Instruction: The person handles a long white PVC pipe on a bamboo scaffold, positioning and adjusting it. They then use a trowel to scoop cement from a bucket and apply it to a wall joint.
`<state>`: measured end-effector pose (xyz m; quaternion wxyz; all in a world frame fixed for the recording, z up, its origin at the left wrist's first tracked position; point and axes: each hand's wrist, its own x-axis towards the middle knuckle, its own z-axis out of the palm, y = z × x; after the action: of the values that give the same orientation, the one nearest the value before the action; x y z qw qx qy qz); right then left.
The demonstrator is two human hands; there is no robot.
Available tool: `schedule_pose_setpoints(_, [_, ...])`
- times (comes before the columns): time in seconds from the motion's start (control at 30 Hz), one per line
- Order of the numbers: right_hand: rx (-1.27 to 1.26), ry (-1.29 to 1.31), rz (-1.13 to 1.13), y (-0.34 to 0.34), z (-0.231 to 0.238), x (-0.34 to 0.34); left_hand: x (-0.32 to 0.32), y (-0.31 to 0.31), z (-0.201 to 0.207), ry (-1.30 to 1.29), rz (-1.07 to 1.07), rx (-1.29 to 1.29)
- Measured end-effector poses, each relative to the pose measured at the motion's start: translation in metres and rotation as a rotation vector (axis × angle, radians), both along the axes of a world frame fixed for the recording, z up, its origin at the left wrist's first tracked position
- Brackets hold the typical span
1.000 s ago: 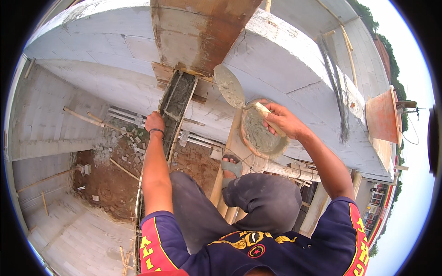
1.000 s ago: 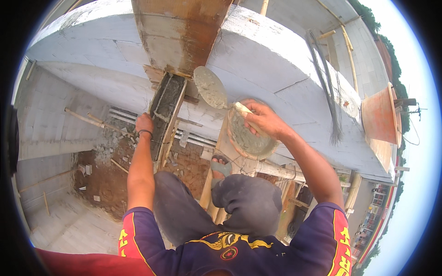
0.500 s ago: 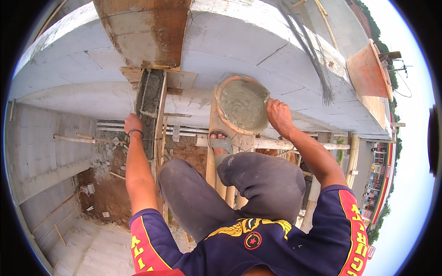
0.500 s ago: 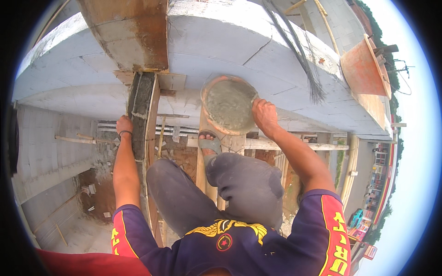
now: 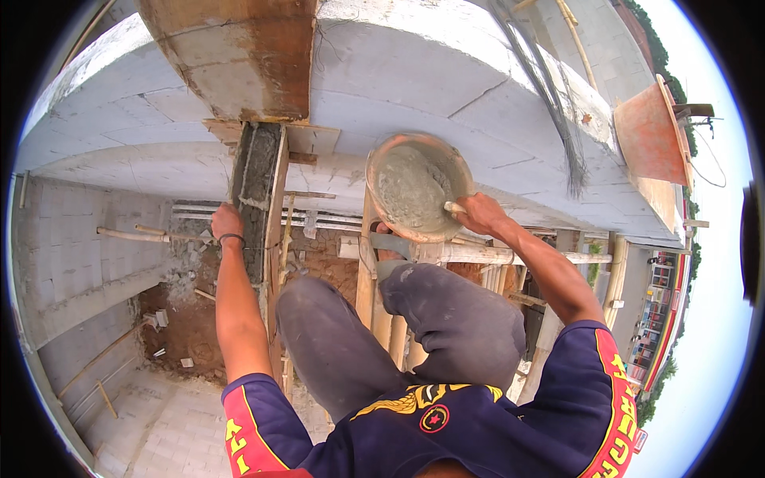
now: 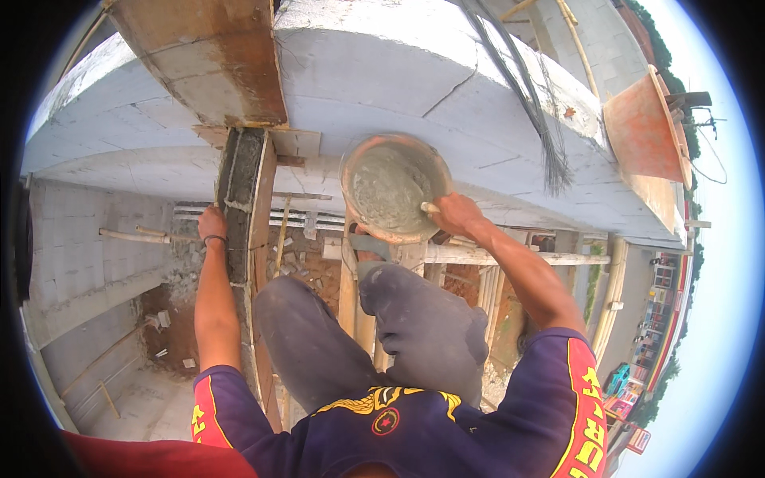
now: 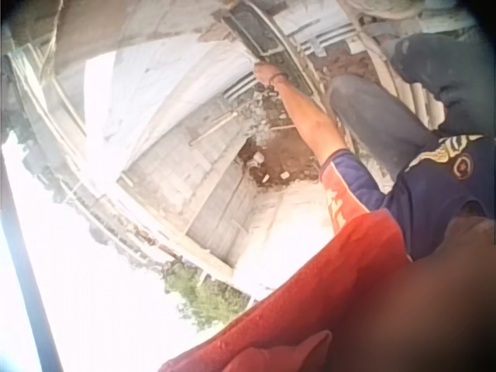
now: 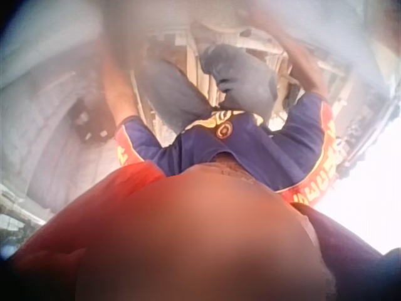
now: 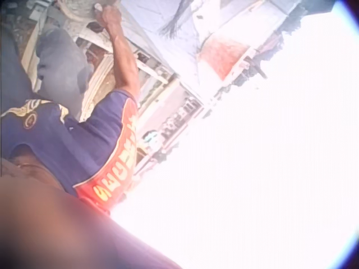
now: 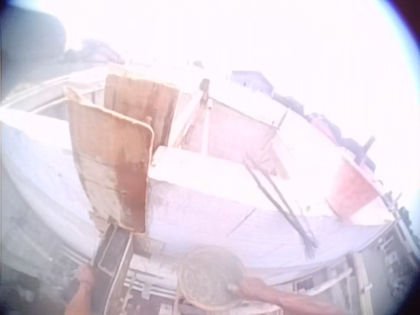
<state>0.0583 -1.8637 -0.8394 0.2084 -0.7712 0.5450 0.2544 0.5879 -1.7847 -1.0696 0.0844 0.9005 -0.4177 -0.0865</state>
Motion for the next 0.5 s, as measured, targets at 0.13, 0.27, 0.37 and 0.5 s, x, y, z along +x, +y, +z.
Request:
schedule_pose_setpoints(0.13, [0.104,-0.126,-0.016,0.003,0.007,-0.014,0.001,0.002,-0.007,-0.026,-0.014,0.004])
schedule_pose_setpoints(0.27, [0.173,-0.185,-0.138,0.005,0.011,-0.023,0.006,0.001,-0.012,-0.023,-0.004,0.013])
schedule_pose_setpoints(0.37, [0.193,-0.214,-0.246,0.009,0.013,-0.029,0.008,0.001,-0.014,-0.036,0.020,0.039])
schedule_pose_setpoints(0.5, [0.156,-0.238,-0.268,0.017,0.012,-0.036,0.008,0.002,-0.012,-0.051,-0.009,0.026])
